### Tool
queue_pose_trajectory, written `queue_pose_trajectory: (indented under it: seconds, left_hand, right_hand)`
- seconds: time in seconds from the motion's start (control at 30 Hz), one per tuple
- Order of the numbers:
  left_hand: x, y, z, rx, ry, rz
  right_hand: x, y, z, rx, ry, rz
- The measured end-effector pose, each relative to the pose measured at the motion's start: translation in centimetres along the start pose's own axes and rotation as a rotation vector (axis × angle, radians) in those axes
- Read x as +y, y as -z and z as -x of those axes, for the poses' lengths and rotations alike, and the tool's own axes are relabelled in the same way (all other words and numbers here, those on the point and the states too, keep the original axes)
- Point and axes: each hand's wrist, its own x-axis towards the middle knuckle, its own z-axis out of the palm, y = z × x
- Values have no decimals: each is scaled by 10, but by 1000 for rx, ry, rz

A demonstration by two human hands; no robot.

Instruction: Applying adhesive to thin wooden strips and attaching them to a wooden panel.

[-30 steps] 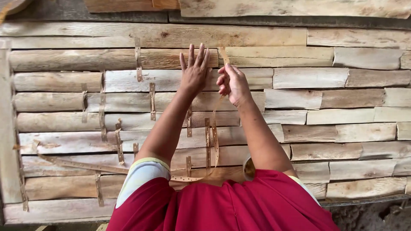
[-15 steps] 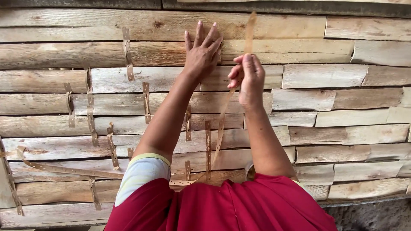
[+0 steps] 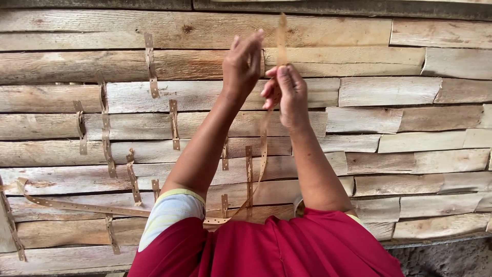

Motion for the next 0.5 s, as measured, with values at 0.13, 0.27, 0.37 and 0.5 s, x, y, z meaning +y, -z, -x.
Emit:
queue_pose_trajectory:
  seconds: [0.13, 0.27, 0.37, 0.5]
  left_hand:
    - [12, 8, -36, -236, 832, 624]
    - [2, 2, -59, -266, 867, 670]
    - [-11, -5, -61, -299, 698, 577]
    - [-24, -12, -59, -391, 446, 389]
  right_hand:
    - [14, -10, -1, 69, -206, 55]
    - [15, -12, -2, 116, -369, 21]
    - [16, -11, 2, 104, -458, -58]
    - [30, 5, 5, 44, -281, 125]
